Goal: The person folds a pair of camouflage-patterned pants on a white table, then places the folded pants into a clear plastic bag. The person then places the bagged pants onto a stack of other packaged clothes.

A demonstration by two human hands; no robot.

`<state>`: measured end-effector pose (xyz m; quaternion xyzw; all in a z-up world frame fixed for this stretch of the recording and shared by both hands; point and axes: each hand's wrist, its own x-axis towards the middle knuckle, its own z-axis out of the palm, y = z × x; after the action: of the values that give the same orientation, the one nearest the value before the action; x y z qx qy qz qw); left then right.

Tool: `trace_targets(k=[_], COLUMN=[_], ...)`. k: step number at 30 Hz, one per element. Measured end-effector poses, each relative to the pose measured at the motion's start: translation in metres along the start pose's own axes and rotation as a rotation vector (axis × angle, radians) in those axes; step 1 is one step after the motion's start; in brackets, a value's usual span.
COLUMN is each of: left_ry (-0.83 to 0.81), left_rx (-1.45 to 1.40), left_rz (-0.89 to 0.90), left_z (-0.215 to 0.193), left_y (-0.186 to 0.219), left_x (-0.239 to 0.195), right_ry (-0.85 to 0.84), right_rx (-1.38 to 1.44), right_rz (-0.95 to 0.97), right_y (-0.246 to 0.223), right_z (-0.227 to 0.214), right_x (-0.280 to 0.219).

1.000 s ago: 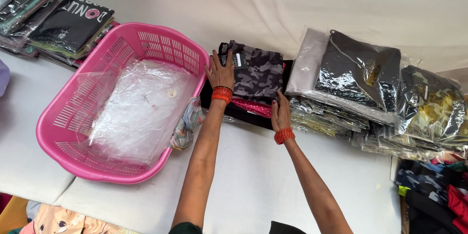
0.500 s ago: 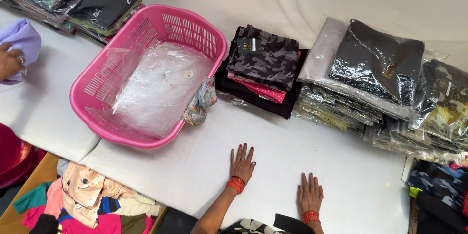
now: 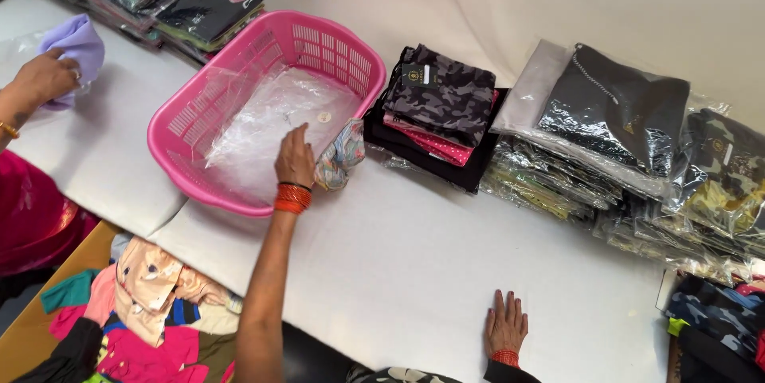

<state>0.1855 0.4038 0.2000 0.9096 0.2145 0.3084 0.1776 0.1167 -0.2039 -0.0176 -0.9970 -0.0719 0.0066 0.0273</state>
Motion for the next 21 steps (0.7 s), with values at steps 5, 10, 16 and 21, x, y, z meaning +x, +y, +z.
trace_targets(k=[5,10,16,21], left_ry=[-0.968,-1.421,-1.451,-1.440], left_rx=[0.453,0.625,0.754,0.647], left_rz=[-0.162,-0.228,0.040,0.139], left_z=[0.050,0.100,0.076,0.060], left_y=[-0.095,-0.139,-0.126,-0.125], left_x=[0.040,0.018,0.024,0.045], right_ry=[-0.046,-0.247,-0.093,0.005], right_rx=[-0.123,-0.448,-0.335,-0.247], right_rz=[0.092,0.217,0.208,0.162], right_y=[0.007,0.034,0.024,0.028], right_z=[0.043,0.109,0.121,0.127], right_x=[-0.009,0.002,0.032,0.024])
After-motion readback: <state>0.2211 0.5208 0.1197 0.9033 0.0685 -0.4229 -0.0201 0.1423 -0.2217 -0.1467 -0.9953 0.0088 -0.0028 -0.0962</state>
